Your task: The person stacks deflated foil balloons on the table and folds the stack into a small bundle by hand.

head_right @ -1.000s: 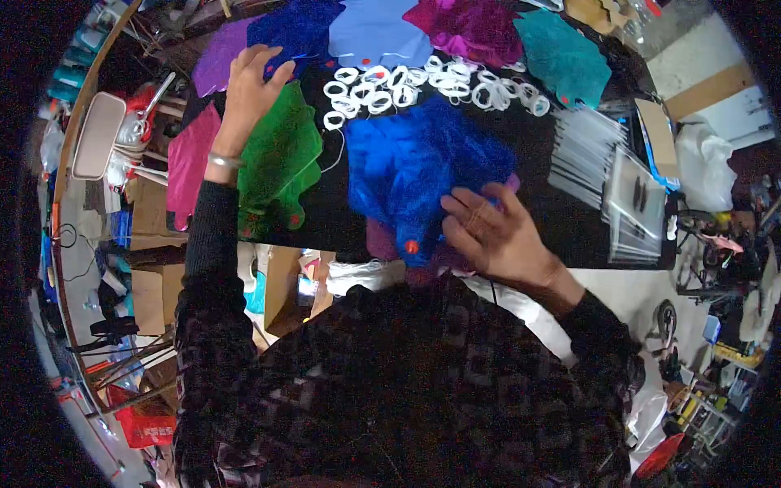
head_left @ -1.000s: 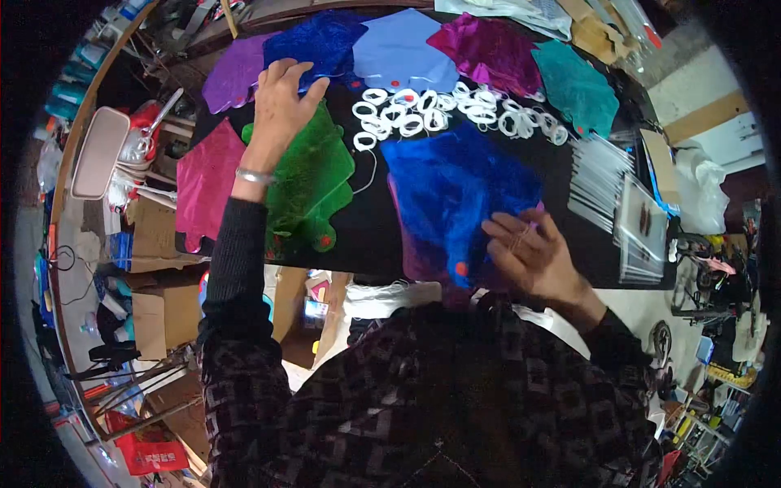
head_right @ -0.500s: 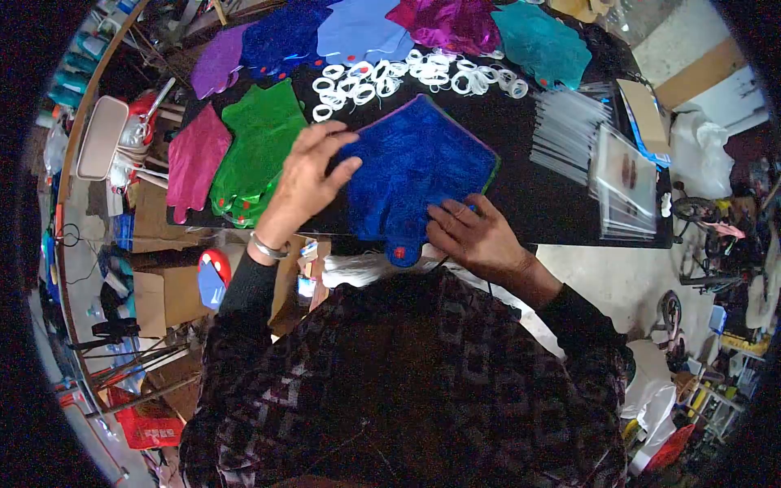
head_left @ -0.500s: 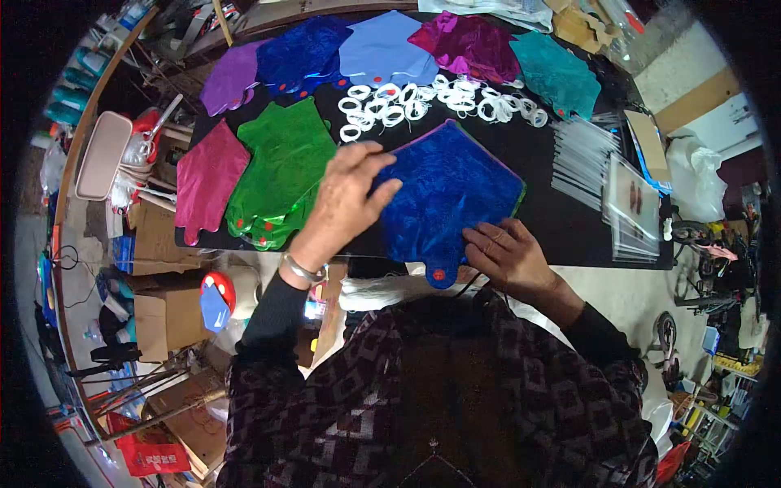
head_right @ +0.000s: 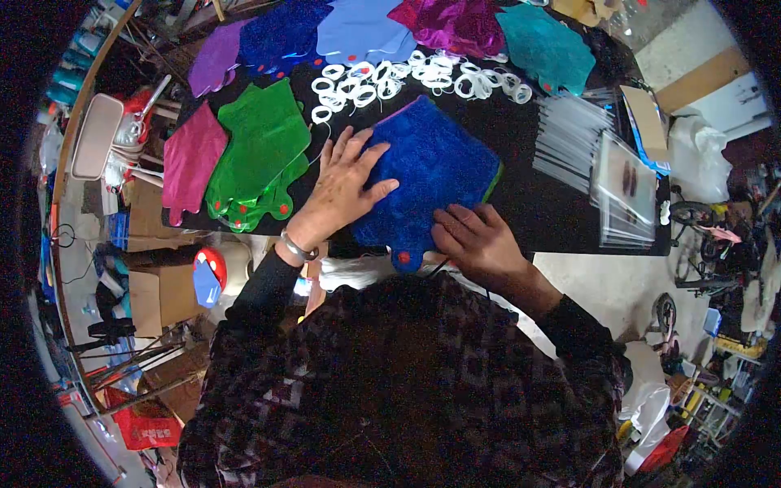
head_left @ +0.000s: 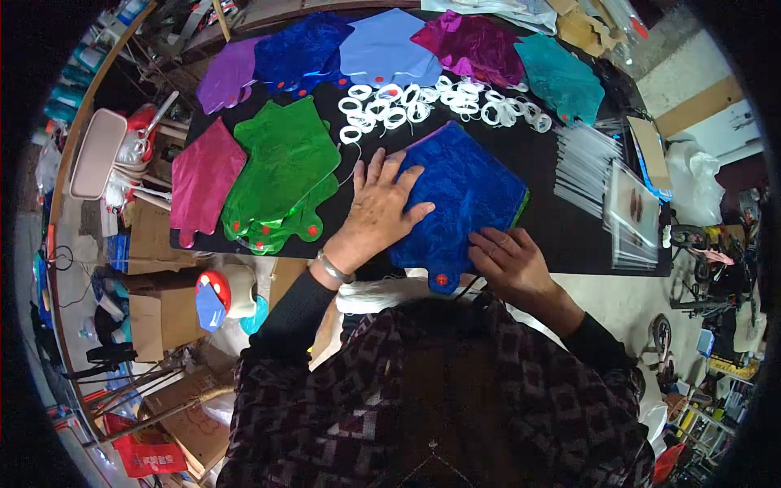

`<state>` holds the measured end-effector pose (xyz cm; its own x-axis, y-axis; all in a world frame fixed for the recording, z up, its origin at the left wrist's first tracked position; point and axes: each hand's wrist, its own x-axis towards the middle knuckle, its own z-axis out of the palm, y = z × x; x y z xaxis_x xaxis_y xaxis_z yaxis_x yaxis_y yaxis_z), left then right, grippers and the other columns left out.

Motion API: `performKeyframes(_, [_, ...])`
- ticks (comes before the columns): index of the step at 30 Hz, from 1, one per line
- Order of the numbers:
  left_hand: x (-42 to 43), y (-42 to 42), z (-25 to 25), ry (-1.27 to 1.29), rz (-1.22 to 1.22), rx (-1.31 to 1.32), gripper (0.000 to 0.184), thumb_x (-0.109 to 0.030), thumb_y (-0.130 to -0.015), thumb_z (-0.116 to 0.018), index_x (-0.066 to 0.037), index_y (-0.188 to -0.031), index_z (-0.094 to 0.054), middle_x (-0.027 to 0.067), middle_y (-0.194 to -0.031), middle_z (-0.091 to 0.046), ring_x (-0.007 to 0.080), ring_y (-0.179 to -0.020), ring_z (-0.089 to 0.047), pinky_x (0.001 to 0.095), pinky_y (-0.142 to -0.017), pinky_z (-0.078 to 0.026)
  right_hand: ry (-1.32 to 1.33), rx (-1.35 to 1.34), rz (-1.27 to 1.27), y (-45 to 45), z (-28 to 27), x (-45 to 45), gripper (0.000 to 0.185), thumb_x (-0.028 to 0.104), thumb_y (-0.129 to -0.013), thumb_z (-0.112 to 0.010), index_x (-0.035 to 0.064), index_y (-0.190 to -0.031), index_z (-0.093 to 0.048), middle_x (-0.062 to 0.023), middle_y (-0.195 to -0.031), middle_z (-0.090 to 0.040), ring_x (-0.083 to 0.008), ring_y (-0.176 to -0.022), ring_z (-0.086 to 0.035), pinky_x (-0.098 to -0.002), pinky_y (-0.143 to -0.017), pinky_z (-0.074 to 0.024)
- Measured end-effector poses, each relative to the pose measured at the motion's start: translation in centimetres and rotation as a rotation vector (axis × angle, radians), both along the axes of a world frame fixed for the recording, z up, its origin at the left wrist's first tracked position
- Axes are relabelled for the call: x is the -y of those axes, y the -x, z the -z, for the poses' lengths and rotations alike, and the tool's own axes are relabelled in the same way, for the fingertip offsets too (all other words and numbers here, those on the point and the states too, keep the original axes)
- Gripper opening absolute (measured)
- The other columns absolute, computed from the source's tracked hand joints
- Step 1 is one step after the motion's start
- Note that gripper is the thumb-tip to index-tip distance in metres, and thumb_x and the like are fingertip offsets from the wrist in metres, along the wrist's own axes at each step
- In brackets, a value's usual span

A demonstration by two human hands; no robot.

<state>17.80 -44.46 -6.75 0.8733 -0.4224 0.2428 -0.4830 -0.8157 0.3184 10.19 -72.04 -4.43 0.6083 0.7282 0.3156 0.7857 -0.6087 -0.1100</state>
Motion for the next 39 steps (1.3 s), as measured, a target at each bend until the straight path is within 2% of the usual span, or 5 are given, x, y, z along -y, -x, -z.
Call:
performKeyframes(8, [0.4, 0.3, 0.9, 0.011, -0.018, 0.068, 0.059, -0.045, -0.093, -0.067, -0.009, -0.138, -0.059, 0.0195, -0.151, -0.044, 0.0493, -0.142, -0.035, 0.0668, -0.116, -0.026, -0.105, -0.014, -0.026, -6.2, -5.3, 1.0, 0.046, 0.01, -0.083, -0.069, 0.008, -0.129, -0.063, -0.0085, -0.138, -0.064, -0.03, -0.128, -0.057, -0.047, -0.098, -0.0468])
performKeyframes(14, [1.2, 0.3, 0.7, -0.012, -0.053, 0.092, 0.061, -0.046, -0.094, -0.066, -0.008, -0.14, -0.058, 0.0198, -0.151, -0.045, 0.0488, -0.143, -0.035, 0.0666, -0.117, -0.026, -0.031, 0.392, 0.047, -23.4, -2.8, -7.1, 0.024, 0.019, -0.088, -0.066, 0.0097, -0.11, -0.067, -0.0053, -0.114, -0.069, -0.0275, -0.117, -0.059, -0.0425, -0.094, -0.0445])
performKeyframes(26, [-1.8, -1.4, -4.4, 0.116, -0.012, 0.041, 0.055, -0.04, -0.093, -0.07, -0.004, -0.135, -0.062, 0.02, -0.145, -0.052, 0.0428, -0.141, -0.043, 0.0524, -0.118, -0.035, 0.494, 0.288, 0.113, -34.7, 1.3, -13.7, 0.012, 0.021, -0.086, -0.062, 0.0156, -0.079, -0.071, -0.0105, -0.104, -0.072, -0.0272, -0.1, -0.061, -0.0445, -0.089, -0.0442])
performKeyframes(36, [-5.5, -8.0, -8.3, 0.134, -0.023, 0.156, 0.047, -0.034, -0.091, -0.072, -0.003, -0.126, -0.067, 0.0164, -0.135, -0.062, 0.0372, -0.13, -0.055, 0.0429, -0.11, -0.045, 0.027, 0.444, 0.084, -35.9, 2.3, -13.2, 0.014, 0.021, -0.085, -0.063, 0.0131, -0.085, -0.074, -0.0073, -0.087, -0.074, -0.0303, -0.097, -0.064, -0.0427, -0.087, -0.0471])
performKeyframes(39, [-6.9, -10.0, -8.6, 0.13, -0.056, 0.105, 0.047, -0.034, -0.091, -0.072, -0.002, -0.125, -0.068, 0.0158, -0.132, -0.064, 0.0355, -0.126, -0.058, 0.0414, -0.107, -0.047, 0.063, 0.341, 0.124, -36.2, 2.1, -12.5, 0.014, 0.02, -0.086, -0.063, 0.0115, -0.088, -0.074, -0.0078, -0.085, -0.074, -0.0312, -0.094, -0.066, -0.0424, -0.085, -0.0486])
